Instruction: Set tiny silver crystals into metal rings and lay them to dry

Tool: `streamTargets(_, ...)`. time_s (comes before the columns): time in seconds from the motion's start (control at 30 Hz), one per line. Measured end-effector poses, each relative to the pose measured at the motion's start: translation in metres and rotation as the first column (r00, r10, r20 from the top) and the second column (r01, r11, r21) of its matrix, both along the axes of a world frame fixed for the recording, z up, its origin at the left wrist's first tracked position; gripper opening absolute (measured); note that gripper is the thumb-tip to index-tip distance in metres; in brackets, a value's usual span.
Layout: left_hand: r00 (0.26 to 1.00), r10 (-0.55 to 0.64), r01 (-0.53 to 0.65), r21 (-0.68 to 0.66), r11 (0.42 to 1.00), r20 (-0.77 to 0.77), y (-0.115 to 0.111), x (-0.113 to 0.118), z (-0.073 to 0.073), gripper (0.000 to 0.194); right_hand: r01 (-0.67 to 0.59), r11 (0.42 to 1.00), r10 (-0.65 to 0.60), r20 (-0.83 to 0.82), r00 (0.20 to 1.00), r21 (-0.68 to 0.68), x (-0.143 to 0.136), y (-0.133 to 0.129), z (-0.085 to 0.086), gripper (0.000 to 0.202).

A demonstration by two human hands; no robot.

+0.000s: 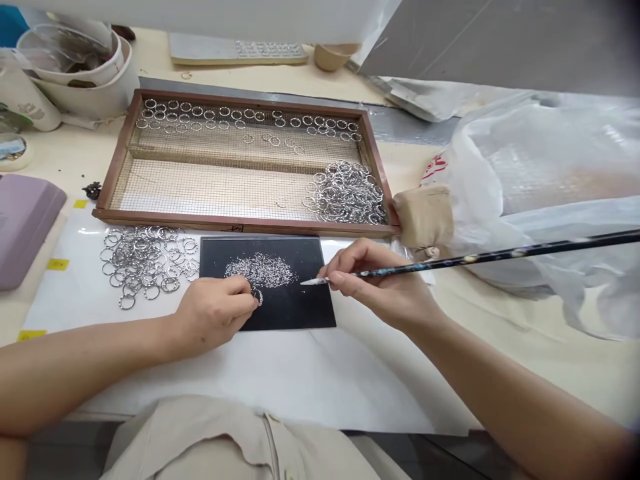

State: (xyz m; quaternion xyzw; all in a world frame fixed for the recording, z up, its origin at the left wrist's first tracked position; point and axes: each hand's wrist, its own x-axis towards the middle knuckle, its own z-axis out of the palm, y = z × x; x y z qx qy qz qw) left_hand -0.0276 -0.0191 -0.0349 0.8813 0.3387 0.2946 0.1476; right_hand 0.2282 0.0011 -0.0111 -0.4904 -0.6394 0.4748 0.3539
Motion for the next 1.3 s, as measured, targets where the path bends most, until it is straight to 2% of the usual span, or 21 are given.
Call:
streamTargets(0.13,1.000,0.005,-0.005,-0.009,1.000,-0.007,0.000,0.000,-0.001,0.025,-0.064,0.998,0.064,-0.034,0.997,0.012,0.001,0.006,-0.010,0.025)
streamTargets(0.3,1.000,0.021,-0.021,-0.022,1.000,-0.004,0.000,0.001,-0.001,0.024,-0.112,0.993,0.114,-0.062,0.992,0.022,0.004,0.002,-0.017,0.023)
streamTargets(0.6,1.000,0.019,-0.019,-0.021,1.000,-0.017,0.000,0.002,0.003,0.028,-0.124,0.992,0.124,-0.018,0.992,0.028,0.003,-0.001,-0.016,0.022)
streamTargets(1.0,1.000,0.017,-0.017,-0.025,1.000,-0.006,0.001,0.003,0.002,0.023,-0.162,0.984,0.160,0.022,0.987,0.077,0.004,-0.003,-0.019,0.021)
streamTargets(1.2,1.000,0.020,-0.020,-0.022,1.000,-0.015,0.001,0.003,0.002,0.024,-0.198,0.972,0.197,0.020,0.980,0.125,0.006,-0.004,-0.022,0.021)
streamTargets(1.3,1.000,0.023,-0.023,-0.017,1.000,-0.015,0.001,0.003,0.002,0.025,-0.169,0.979,0.174,-0.035,0.984,0.111,0.005,-0.004,-0.021,0.021)
